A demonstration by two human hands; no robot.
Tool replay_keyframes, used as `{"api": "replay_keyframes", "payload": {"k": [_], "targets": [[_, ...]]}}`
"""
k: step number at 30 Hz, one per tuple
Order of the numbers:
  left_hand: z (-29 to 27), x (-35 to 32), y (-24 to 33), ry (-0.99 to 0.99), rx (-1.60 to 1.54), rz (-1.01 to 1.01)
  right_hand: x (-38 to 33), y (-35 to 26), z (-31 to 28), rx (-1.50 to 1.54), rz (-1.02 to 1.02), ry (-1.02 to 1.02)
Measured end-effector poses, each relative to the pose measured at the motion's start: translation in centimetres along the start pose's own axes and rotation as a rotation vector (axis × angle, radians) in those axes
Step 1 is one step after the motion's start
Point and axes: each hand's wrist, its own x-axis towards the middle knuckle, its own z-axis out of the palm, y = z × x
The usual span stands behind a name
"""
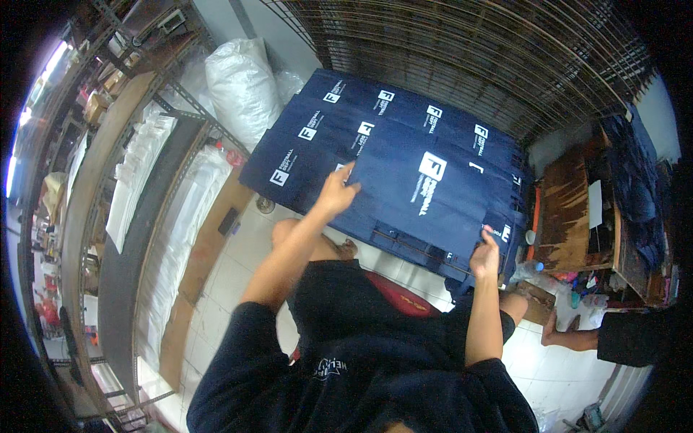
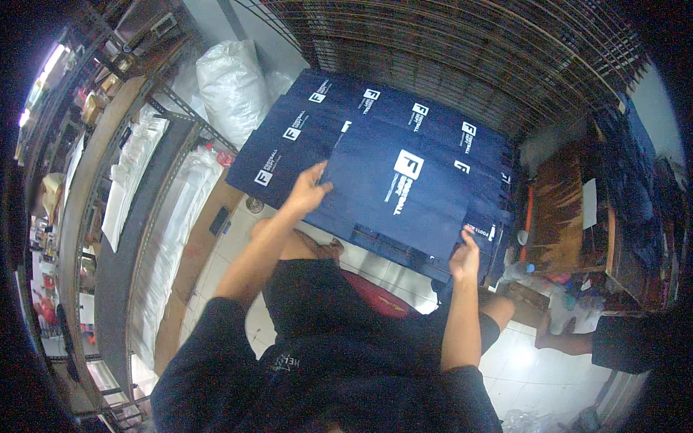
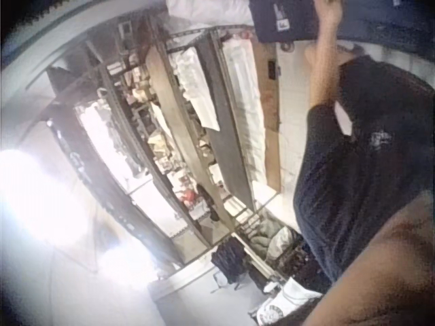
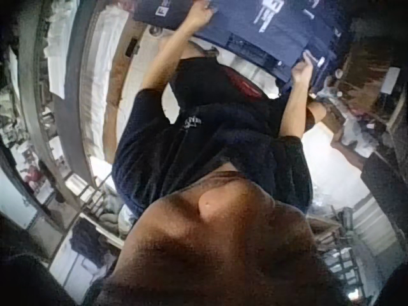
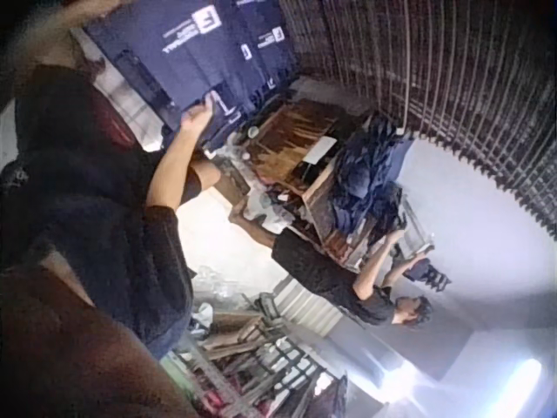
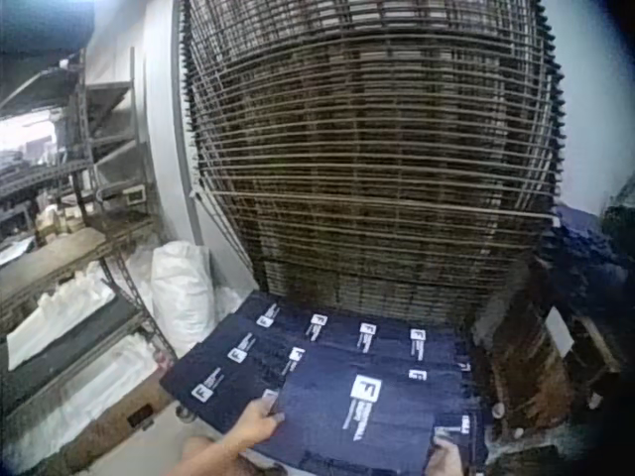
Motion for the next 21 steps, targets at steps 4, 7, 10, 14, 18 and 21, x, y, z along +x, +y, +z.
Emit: {"api": "replay_keyframes", "payload": {"k": [4,7,10,14,18,21], "targets": [[4.2,0.7,-12.3,0.113,0.381,-0.289,3.7,5.2,-4.8,-0.123,0.167,0.284],[5.4,-0.8,-15.1,0.133,0.490,-0.300,3.8,6.7,-5.1,-0.123,0.219,0.451],[5.6,-1.0,-16.3,0.133,0.500,-0.362,3.3,6.6,-5.5,-0.053,0.155,0.352],[5.6,-0.3,-17.6,0.144,0.494,-0.382,2.9,6.1,-4.3,-0.050,0.107,0.341],[5.6,0.0,-16.0,0.229,0.521,-0.450,3.2,6.4,-4.1,-0.060,0.096,0.295],[5.0,-0.3,-14.4,0.222,0.526,-0.513,2.7,6.5,-3.7,-0.047,0.144,0.333]]}}
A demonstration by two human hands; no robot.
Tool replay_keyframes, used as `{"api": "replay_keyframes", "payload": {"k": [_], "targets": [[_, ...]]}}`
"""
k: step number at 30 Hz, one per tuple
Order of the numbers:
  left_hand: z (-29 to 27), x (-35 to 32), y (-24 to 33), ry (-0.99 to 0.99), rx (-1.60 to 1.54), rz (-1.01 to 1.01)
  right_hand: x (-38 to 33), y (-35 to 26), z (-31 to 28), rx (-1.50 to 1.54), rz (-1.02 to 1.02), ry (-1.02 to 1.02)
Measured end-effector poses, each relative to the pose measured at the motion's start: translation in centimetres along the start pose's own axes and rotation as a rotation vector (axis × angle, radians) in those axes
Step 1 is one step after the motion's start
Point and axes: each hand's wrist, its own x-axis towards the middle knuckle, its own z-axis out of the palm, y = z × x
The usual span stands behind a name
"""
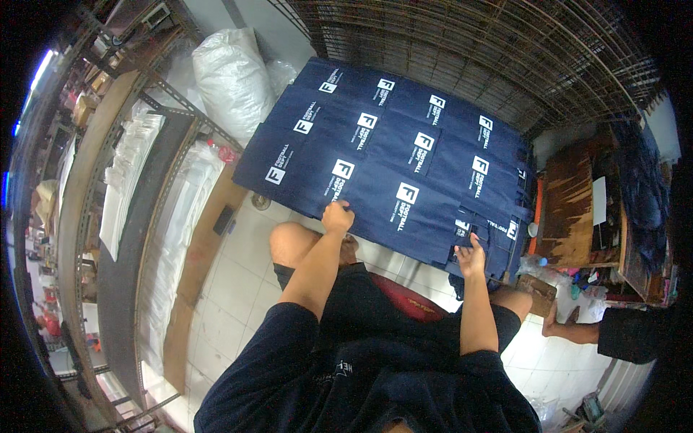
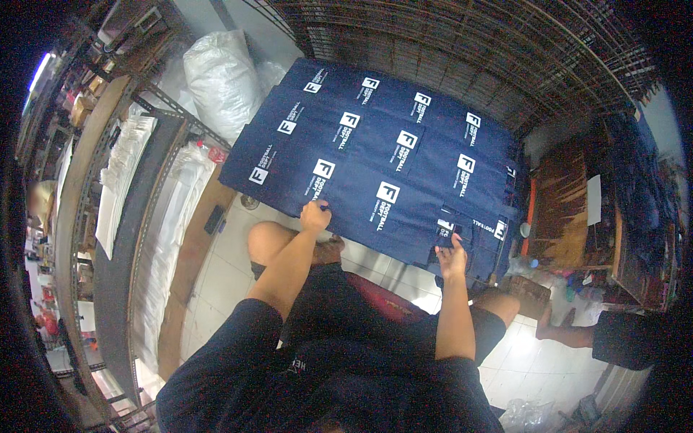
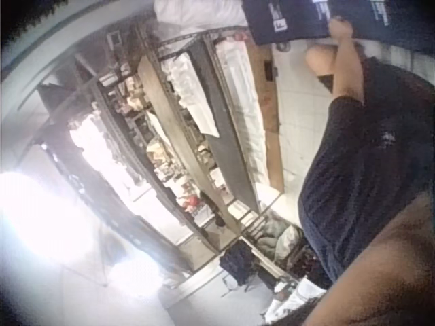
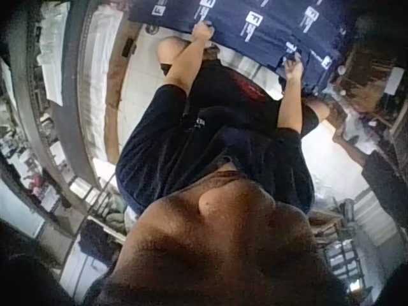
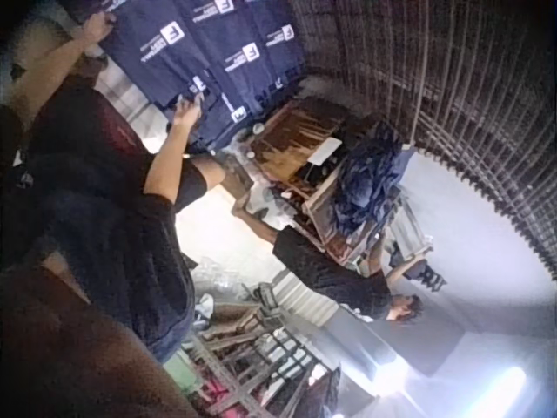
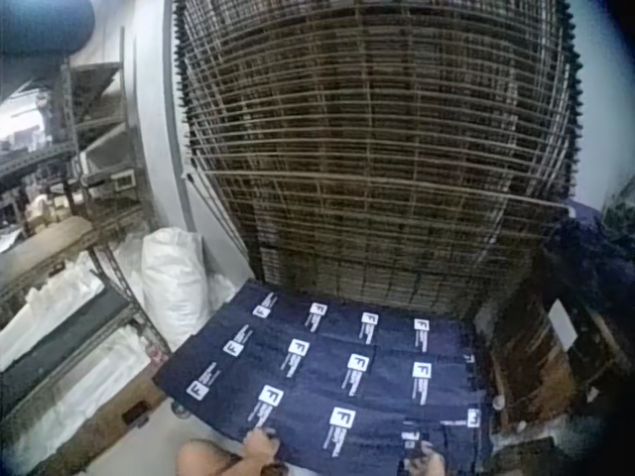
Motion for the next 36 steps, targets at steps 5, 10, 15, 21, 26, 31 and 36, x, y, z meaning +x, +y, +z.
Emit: {"api": "replay_keyframes", "payload": {"k": [5,10,15,21,26,31,36], "targets": [[0.3,0.1,-0.4,0.002,0.026,-0.025,0.7,1.0,-1.4,0.060,-0.086,0.134],[0.1,0.1,-0.5,0.014,0.065,-0.029,0.9,1.3,-2.0,0.099,-0.126,0.159],[0.6,0.0,-0.8,0.039,0.070,0.026,0.2,1.2,-2.3,0.038,-0.122,0.246],[0.9,0.4,-1.4,0.051,0.076,0.045,0.1,1.7,-2.6,0.002,-0.149,0.277],[1.3,0.5,-1.6,0.062,0.098,0.097,0.9,1.7,-3.4,-0.035,-0.140,0.280],[2.1,1.4,-2.8,0.063,0.114,0.123,0.8,1.4,-3.1,-0.028,-0.155,0.259],[1.0,0.2,-1.4,0.127,0.189,0.056,-2.3,-0.7,-1.2,-0.247,-0.103,0.496]]}}
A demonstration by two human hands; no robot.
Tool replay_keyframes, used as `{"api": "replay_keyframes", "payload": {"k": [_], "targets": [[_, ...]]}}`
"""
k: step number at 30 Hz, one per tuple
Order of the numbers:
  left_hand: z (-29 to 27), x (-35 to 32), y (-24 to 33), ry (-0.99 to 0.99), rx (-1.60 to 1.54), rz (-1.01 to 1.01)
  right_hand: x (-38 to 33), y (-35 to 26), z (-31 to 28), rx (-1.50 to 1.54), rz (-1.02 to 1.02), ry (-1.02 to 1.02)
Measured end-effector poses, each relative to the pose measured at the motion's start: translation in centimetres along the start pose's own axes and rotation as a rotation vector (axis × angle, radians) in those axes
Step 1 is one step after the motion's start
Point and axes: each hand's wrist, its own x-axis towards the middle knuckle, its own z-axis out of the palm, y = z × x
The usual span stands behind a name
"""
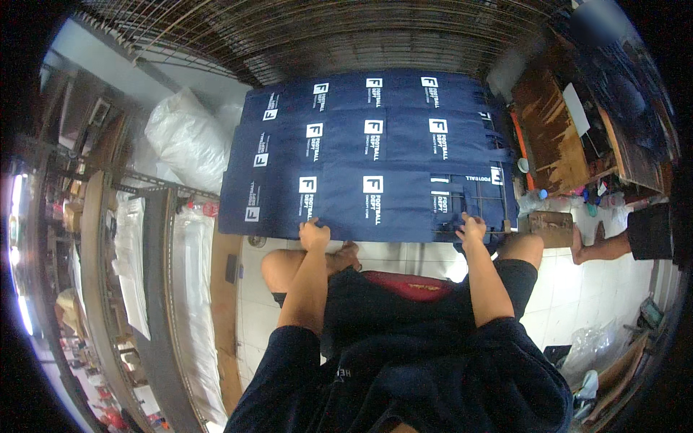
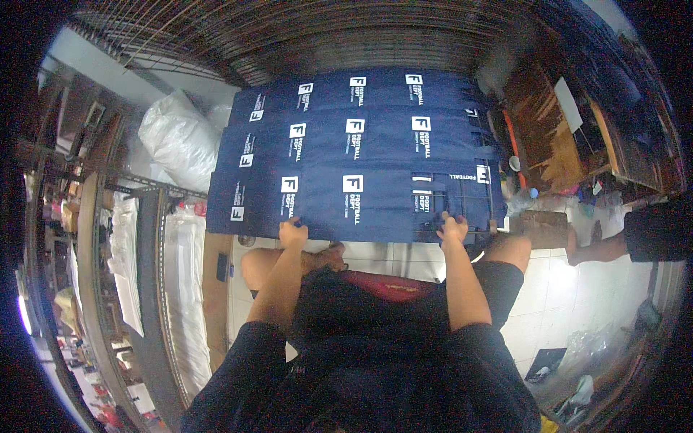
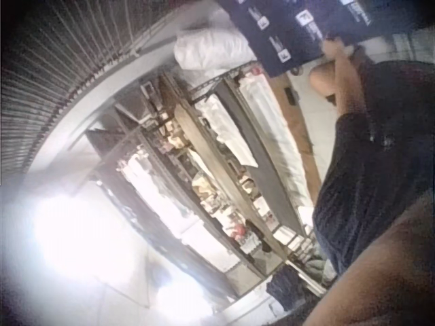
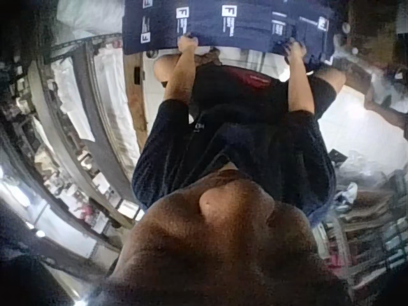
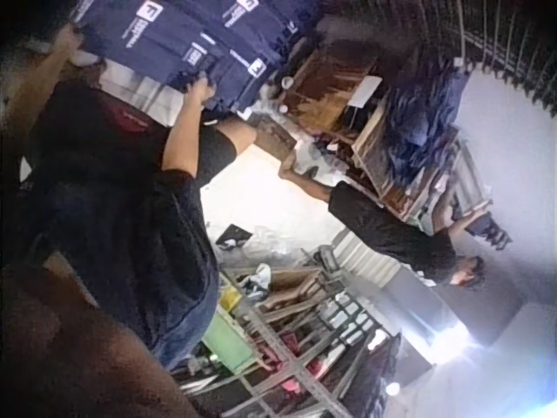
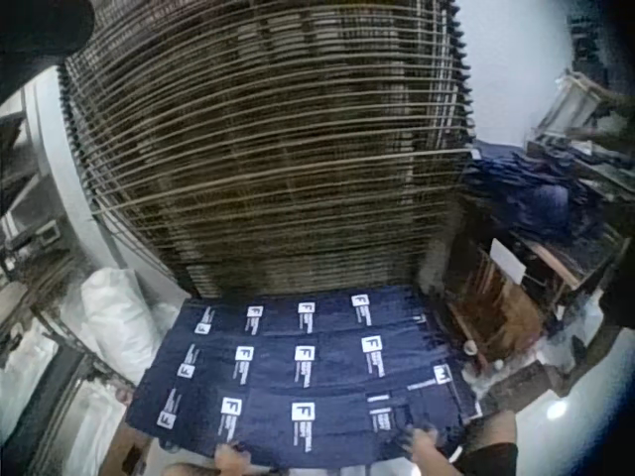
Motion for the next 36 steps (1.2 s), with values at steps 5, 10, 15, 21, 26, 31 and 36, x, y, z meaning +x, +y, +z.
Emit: {"api": "replay_keyframes", "payload": {"k": [5,10,15,21,26,31,36], "targets": [[-0.9,-0.1,0.2,0.101,-0.120,0.098,1.6,-3.6,-6.2,-0.087,-0.450,0.152],[-0.1,-0.3,0.5,0.092,-0.346,0.277,0.6,-18.5,-15.3,-0.056,-1.236,0.404],[-1.5,-1.0,1.0,0.040,-0.409,0.396,-1.1,-36.8,-23.5,-0.185,-1.548,0.888],[-6.3,-4.3,1.4,0.045,-0.517,0.496,0.6,-48.1,-30.0,-0.857,-1.182,1.256],[-13.6,-9.7,1.2,0.110,-0.197,0.489,4.0,-50.3,-32.5,-1.266,-0.879,1.156],[-13.8,-10.2,0.9,0.297,-0.211,0.581,5.7,-51.3,-33.2,-1.326,-0.854,1.035],[-14.0,-10.7,6.4,0.200,-0.258,0.701,4.9,-53.1,-34.6,-1.411,-1.175,1.008]]}}
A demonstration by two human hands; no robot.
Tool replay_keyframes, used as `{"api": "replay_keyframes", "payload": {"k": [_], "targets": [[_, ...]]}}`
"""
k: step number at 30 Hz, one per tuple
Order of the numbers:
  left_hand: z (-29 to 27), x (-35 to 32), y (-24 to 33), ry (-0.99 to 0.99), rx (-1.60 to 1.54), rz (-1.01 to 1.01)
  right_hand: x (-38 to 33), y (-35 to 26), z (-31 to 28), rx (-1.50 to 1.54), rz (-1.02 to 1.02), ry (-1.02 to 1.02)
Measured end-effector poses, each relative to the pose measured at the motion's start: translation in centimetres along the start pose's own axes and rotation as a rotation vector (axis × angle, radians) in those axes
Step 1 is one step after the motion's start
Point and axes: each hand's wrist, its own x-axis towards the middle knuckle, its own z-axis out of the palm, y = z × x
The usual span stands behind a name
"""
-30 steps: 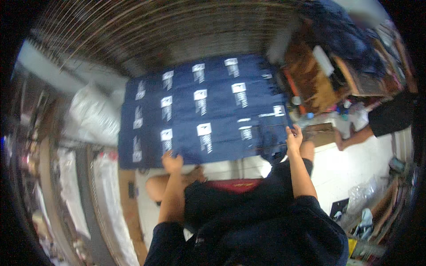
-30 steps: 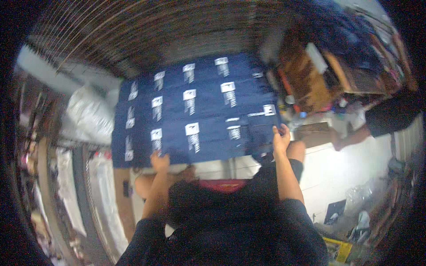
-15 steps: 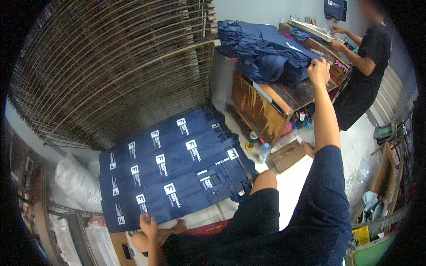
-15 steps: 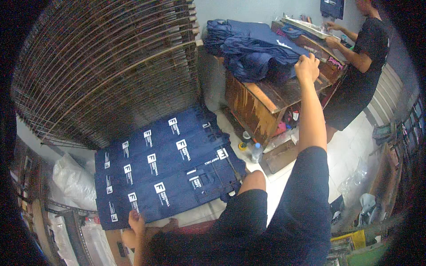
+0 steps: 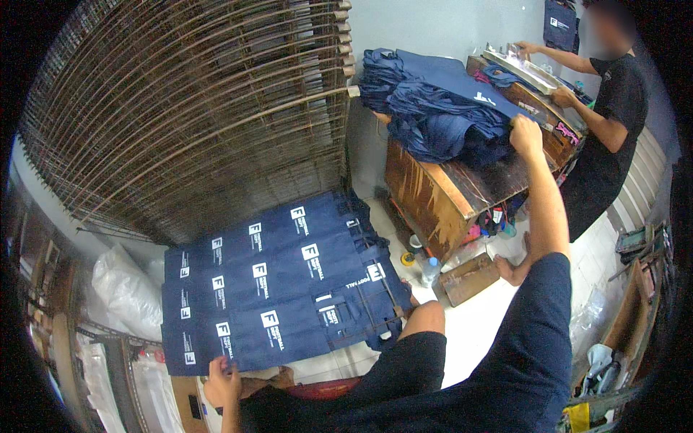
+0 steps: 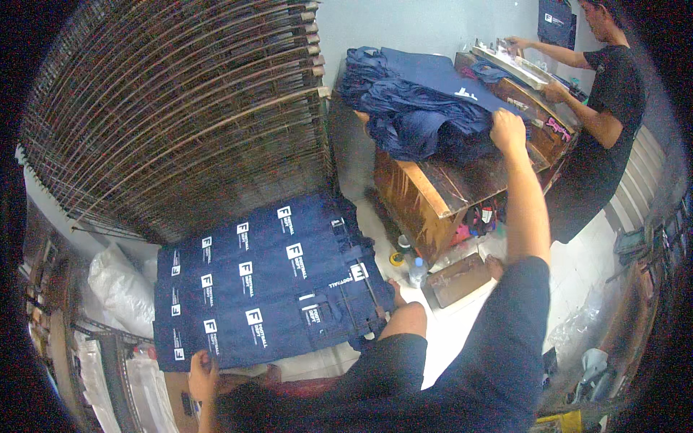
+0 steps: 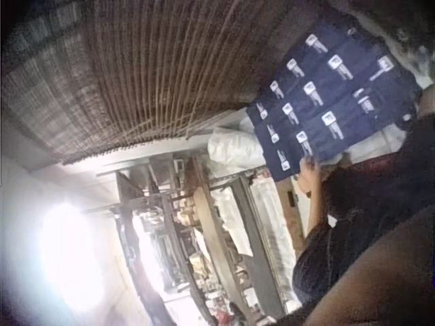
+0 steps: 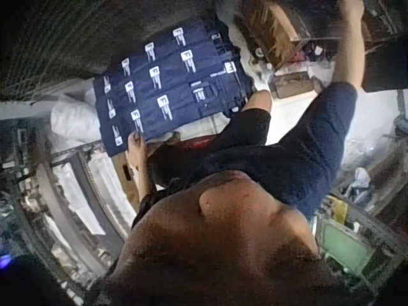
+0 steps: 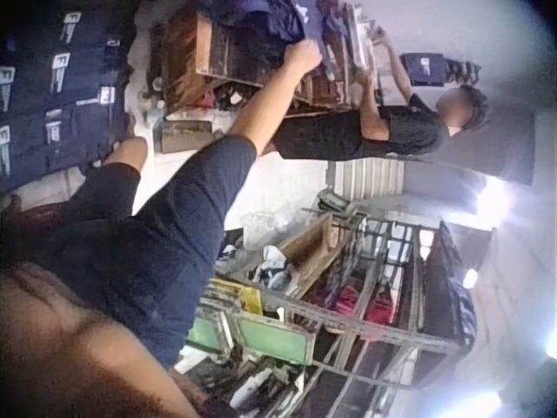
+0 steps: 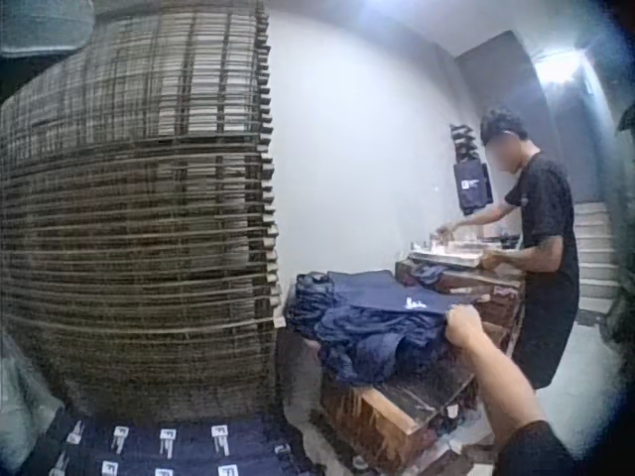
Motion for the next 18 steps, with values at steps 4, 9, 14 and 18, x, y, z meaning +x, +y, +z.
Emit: {"api": "replay_keyframes", "payload": {"k": [4,9,14,18], "targets": [[5.5,2.8,9.0,-0.078,-0.284,0.169,0.1,-4.4,-7.8,0.470,-0.235,0.214],[9.0,7.1,31.0,-0.481,-0.736,0.534,-1.0,-13.6,-19.9,0.836,-0.296,-0.291],[7.8,8.2,42.0,-0.347,-1.046,0.435,-3.2,-21.1,-27.1,1.081,-0.323,-0.326],[6.4,8.9,39.8,-0.209,-1.152,0.334,-4.3,-23.0,-29.9,1.160,-0.373,-0.331]]}}
